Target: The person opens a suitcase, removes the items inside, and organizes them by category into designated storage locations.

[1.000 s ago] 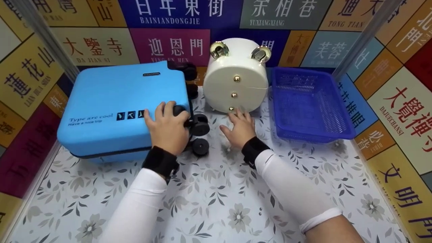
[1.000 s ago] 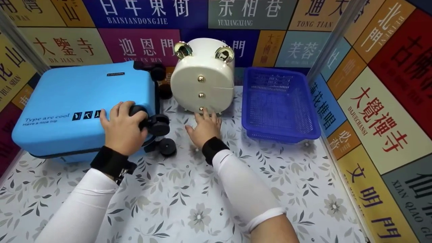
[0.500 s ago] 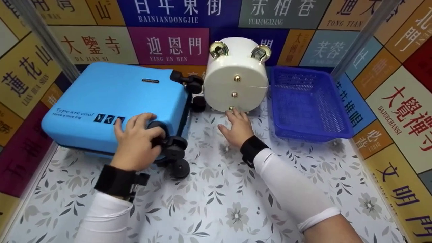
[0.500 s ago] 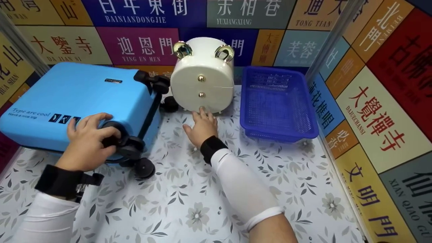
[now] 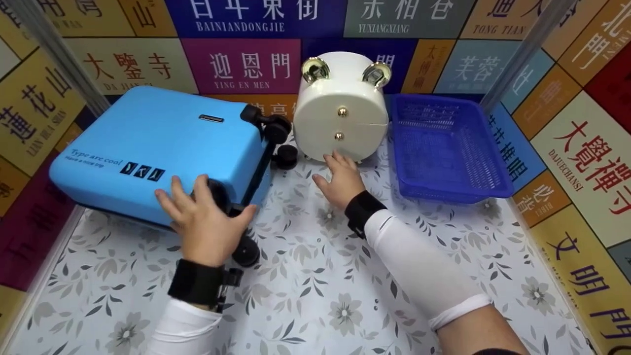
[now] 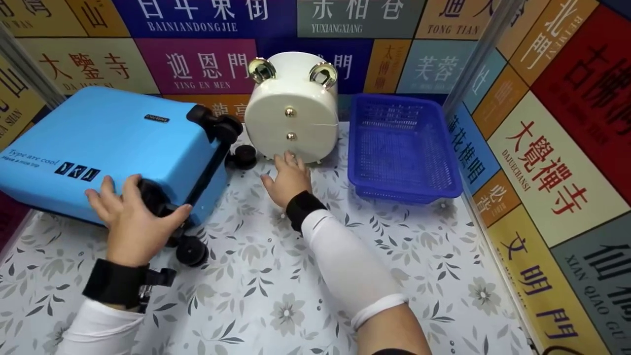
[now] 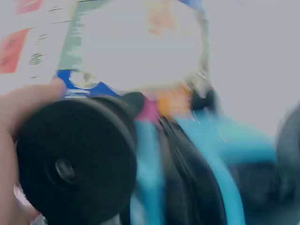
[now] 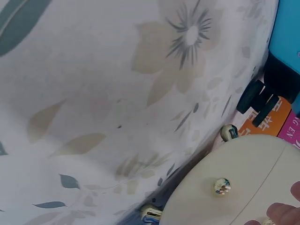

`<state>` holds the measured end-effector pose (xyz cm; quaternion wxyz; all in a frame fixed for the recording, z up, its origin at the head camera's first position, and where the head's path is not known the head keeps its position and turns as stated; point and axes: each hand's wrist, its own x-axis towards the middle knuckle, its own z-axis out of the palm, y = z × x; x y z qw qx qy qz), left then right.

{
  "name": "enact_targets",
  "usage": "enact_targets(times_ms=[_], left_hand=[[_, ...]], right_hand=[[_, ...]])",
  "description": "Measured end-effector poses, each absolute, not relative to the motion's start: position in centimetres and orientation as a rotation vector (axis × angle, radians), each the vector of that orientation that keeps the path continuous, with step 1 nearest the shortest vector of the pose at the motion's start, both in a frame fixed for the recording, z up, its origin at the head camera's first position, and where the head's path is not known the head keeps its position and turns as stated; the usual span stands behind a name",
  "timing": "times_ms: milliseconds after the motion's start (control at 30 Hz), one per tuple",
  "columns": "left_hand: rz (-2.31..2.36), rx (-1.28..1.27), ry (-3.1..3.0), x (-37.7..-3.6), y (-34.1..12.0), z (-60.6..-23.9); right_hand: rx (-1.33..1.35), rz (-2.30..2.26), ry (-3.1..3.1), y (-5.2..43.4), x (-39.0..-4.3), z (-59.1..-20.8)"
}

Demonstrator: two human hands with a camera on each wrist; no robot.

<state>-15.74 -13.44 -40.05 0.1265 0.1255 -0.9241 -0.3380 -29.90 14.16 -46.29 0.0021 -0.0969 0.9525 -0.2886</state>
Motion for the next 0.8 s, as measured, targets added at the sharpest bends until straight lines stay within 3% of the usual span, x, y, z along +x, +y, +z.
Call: enact_targets(times_ms=[267,600,800], left_hand=[[-0.962,0.124,-2.835,-15.3,-14.5,-39.4],[-1.034,-0.277,-2.838,-14.2,-24.7,-40.0],[-0.954,-0.154,-2.837,-13.4,-26.9,-39.3]], right_hand=[[-0.328,-0.906,2.999,13.9,-29.9,-46.2],[-0.331,-0.940,2.986,13.6,-29.8,-46.6],[-0.365,-0.942,2.947,13.1,-29.8,-46.9]])
